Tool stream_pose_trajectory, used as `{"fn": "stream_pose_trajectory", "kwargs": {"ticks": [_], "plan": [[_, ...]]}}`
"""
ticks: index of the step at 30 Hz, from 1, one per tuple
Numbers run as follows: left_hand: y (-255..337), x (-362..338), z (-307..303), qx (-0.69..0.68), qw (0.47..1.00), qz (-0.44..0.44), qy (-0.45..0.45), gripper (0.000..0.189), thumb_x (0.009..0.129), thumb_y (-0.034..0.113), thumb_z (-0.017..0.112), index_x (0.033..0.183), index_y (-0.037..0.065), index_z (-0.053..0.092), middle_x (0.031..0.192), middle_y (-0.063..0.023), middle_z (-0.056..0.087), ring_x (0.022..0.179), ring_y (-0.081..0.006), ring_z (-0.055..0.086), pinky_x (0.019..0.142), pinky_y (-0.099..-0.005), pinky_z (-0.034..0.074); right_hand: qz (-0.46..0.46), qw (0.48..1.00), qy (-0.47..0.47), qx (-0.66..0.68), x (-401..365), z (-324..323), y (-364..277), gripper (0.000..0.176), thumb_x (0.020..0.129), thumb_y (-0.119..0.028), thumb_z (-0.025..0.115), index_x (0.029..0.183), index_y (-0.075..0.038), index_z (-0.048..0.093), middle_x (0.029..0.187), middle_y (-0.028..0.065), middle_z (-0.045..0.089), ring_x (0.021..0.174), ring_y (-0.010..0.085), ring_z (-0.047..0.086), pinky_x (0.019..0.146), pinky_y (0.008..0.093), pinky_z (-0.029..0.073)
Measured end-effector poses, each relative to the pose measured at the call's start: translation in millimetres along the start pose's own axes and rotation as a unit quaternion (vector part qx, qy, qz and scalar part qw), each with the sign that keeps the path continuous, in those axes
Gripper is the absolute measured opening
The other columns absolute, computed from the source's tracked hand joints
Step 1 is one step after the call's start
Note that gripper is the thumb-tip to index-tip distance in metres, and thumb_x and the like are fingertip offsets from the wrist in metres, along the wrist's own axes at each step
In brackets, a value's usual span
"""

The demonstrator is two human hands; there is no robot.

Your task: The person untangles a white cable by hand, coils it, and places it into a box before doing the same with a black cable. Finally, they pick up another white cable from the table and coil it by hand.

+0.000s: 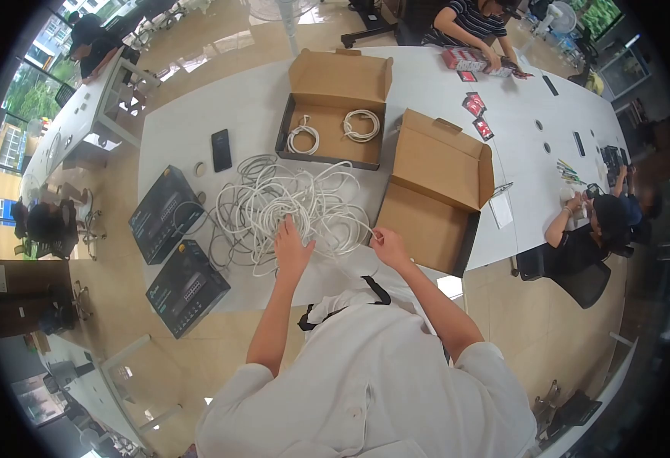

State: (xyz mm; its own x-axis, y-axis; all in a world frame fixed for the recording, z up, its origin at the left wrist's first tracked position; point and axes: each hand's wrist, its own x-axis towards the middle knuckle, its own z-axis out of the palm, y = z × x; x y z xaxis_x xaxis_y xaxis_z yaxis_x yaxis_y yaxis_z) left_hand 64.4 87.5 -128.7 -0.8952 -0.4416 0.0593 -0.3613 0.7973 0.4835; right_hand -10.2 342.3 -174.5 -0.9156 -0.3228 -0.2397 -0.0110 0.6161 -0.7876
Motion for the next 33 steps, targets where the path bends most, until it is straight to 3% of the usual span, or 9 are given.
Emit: {"fn": "stream_pose_trajectory", "kwargs": {"ticks": [6,9,12,15,18,21,24,28,33], "plan": [[-29.7,1.6,-2.9,0.031,0.996,0.062,-0.051,0.032,0.073,0.018,0.07,0.101,0.006,0.062,0.102,-0.0114,0.059,0.092,-0.0318,0.057,0.079,-0.046,0.042,0.002,1.0,-0.004,0.022,-19.1,9.5,-16.0,0.027,0.079,-0.012,0.065,0.103,0.0,0.062,0.085,0.0133,0.065,0.072,0.0228,0.063,0.068,0.034,0.051],[-34.0,3.8,-13.4,-0.137,0.991,0.0,-0.003,0.017,0.08,0.017,0.064,0.09,0.003,0.063,0.076,-0.0065,0.058,0.08,-0.0237,0.058,0.075,-0.0355,0.042,-0.006,0.999,0.007,0.047,-22.2,17.1,-18.4,0.027,0.079,-0.012,0.065,0.103,0.0,0.063,0.084,0.0127,0.065,0.072,0.022,0.063,0.068,0.0333,0.051],[-7.2,7.3,-77.5,-0.344,0.932,-0.102,-0.053,0.016,0.09,0.017,0.056,0.094,0.002,0.061,0.068,-0.0014,0.052,0.066,-0.0127,0.051,0.068,-0.0288,0.041,-0.009,0.999,0.016,0.051,-29.9,19.1,-18.1,0.026,0.079,-0.011,0.065,0.103,-0.001,0.063,0.083,0.0121,0.065,0.071,0.0212,0.063,0.067,0.0327,0.051],[11.4,10.7,-110.4,-0.541,0.837,-0.085,-0.012,0.019,0.096,0.017,0.049,0.097,0.002,0.06,0.069,-0.0009,0.053,0.062,-0.0085,0.046,0.063,-0.0292,0.043,-0.015,0.999,0.016,0.049,-30.8,20.0,-17.6,0.027,0.079,-0.011,0.065,0.103,0.0,0.063,0.083,0.0117,0.065,0.07,0.021,0.063,0.066,0.0325,0.051],[-8.0,16.2,-110.5,-0.596,0.8,-0.064,-0.028,0.022,0.096,0.019,0.051,0.103,0.001,0.059,0.069,-0.0006,0.052,0.06,-0.0084,0.046,0.061,-0.0242,0.039,-0.028,0.998,0.003,0.051,-23.3,25.8,-19.8,0.027,0.079,-0.011,0.065,0.104,0.0,0.062,0.083,0.0115,0.064,0.07,0.021,0.062,0.066,0.0327,0.051],[0.3,12.0,-117.8,-0.477,0.869,-0.105,-0.08,0.023,0.096,0.02,0.052,0.105,0.0,0.058,0.067,-0.0001,0.051,0.059,-0.0092,0.044,0.063,-0.0293,0.042,-0.038,0.998,-0.027,0.053,-20.9,34.2,-30.1,0.026,0.08,-0.011,0.064,0.104,-0.001,0.062,0.083,0.0113,0.064,0.071,0.0211,0.063,0.066,0.033,0.051],[-20.1,3.8,-77.0,-0.252,0.962,0.009,-0.101,0.036,0.089,0.019,0.058,0.114,-0.006,0.053,0.089,-0.0107,0.062,0.079,-0.0248,0.057,0.074,-0.0331,0.045,-0.047,0.996,-0.055,0.054,-21.5,47.0,-43.6,0.026,0.08,-0.011,0.064,0.104,-0.001,0.062,0.084,0.0117,0.064,0.072,0.022,0.063,0.067,0.0332,0.051],[-46.3,-29.2,-14.1,-0.146,0.981,0.092,-0.085,0.059,0.079,0.019,0.068,0.129,-0.002,0.044,0.113,-0.0211,0.057,0.101,-0.0374,0.052,0.086,-0.044,0.04,-0.055,0.994,-0.084,0.038,-35.7,66.7,-45.9,0.026,0.08,-0.01,0.064,0.104,-0.001,0.062,0.087,0.0131,0.064,0.073,0.0244,0.063,0.068,0.034,0.051],[-48.3,-49.8,16.8,-0.082,0.989,0.069,-0.102,0.069,0.075,0.015,0.067,0.134,-0.002,0.037,0.127,-0.0206,0.047,0.116,-0.038,0.043,0.1,-0.0479,0.03,-0.048,0.994,-0.095,0.031,-59.9,84.6,-19.1,0.025,0.079,-0.004,0.062,0.104,0.001,0.062,0.087,0.0138,0.064,0.074,0.0246,0.063,0.068,0.0333,0.051]]}}
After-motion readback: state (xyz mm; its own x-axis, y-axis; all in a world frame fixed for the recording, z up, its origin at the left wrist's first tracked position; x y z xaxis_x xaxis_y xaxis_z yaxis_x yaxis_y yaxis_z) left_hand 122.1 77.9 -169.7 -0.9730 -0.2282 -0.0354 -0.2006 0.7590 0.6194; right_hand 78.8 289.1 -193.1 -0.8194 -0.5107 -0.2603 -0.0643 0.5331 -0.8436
